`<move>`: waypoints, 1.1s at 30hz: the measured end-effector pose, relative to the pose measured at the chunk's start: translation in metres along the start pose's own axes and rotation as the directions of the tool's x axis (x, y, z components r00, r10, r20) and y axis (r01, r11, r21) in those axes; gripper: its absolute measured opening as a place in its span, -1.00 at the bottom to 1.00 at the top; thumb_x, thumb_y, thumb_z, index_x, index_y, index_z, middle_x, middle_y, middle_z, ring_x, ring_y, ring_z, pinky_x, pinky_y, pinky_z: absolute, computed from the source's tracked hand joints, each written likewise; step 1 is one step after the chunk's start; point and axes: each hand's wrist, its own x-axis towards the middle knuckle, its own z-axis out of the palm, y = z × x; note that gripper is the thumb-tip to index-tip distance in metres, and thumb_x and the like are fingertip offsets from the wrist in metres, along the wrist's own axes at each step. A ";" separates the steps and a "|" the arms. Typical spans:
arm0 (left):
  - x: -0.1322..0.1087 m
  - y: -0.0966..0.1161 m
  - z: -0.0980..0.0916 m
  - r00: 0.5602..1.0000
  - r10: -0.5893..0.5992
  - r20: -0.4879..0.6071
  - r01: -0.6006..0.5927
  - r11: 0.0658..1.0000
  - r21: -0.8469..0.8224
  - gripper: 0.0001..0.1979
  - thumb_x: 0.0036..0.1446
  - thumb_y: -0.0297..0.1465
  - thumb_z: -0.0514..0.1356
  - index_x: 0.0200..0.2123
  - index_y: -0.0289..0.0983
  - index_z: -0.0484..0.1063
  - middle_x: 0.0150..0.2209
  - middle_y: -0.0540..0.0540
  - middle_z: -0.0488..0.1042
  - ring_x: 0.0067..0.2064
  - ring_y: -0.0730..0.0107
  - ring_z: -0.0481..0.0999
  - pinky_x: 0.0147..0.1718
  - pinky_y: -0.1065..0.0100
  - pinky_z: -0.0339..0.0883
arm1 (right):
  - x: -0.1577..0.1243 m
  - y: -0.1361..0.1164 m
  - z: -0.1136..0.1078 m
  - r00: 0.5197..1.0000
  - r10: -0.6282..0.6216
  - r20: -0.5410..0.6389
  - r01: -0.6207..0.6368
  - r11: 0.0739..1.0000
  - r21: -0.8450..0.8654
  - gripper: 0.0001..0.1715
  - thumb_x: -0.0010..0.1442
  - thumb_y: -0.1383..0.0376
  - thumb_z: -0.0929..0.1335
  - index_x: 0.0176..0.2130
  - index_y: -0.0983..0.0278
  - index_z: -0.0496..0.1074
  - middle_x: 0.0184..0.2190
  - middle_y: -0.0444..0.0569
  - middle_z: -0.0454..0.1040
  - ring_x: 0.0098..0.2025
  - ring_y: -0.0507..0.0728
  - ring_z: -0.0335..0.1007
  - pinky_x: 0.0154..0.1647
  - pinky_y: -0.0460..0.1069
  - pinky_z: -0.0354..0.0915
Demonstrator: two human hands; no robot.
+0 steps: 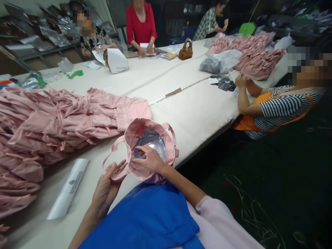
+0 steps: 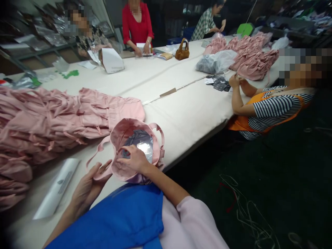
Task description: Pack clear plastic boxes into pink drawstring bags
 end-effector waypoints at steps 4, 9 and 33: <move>-0.004 0.001 0.004 0.979 0.098 0.177 -0.133 0.971 0.199 -0.46 -0.11 -0.17 0.47 -0.06 -0.25 0.49 -0.21 -0.10 0.57 -0.18 0.31 0.57 -0.32 0.46 0.49 | 0.003 -0.008 0.022 0.996 -0.088 0.027 0.088 0.996 -0.009 -0.30 0.07 0.15 0.52 0.16 0.22 0.39 -0.07 -0.04 0.46 -0.13 0.09 0.44 -0.13 -0.06 0.37; 0.009 0.004 0.007 0.982 0.153 0.109 -0.183 0.911 0.370 -0.38 -0.39 -0.32 0.55 -0.16 -0.37 0.53 -0.50 -0.01 0.50 -0.45 0.36 0.50 -0.47 0.45 0.40 | 0.005 -0.011 0.033 0.993 -0.120 0.011 0.121 0.992 -0.026 -0.49 0.08 0.24 0.50 0.04 0.21 0.48 -0.09 -0.07 0.49 -0.12 0.07 0.45 -0.08 -0.08 0.35; 0.024 0.021 0.040 0.966 0.201 0.161 -0.256 0.822 0.508 -0.38 -0.39 -0.11 0.49 -0.22 -0.31 0.55 -0.33 -0.06 0.50 -0.35 0.38 0.47 -0.44 0.37 0.52 | -0.019 -0.001 -0.122 0.867 0.071 -0.494 -0.323 0.834 -0.447 -0.49 0.10 0.07 0.47 -0.05 0.32 0.51 -0.14 0.10 0.50 -0.16 0.18 0.39 -0.14 0.02 0.29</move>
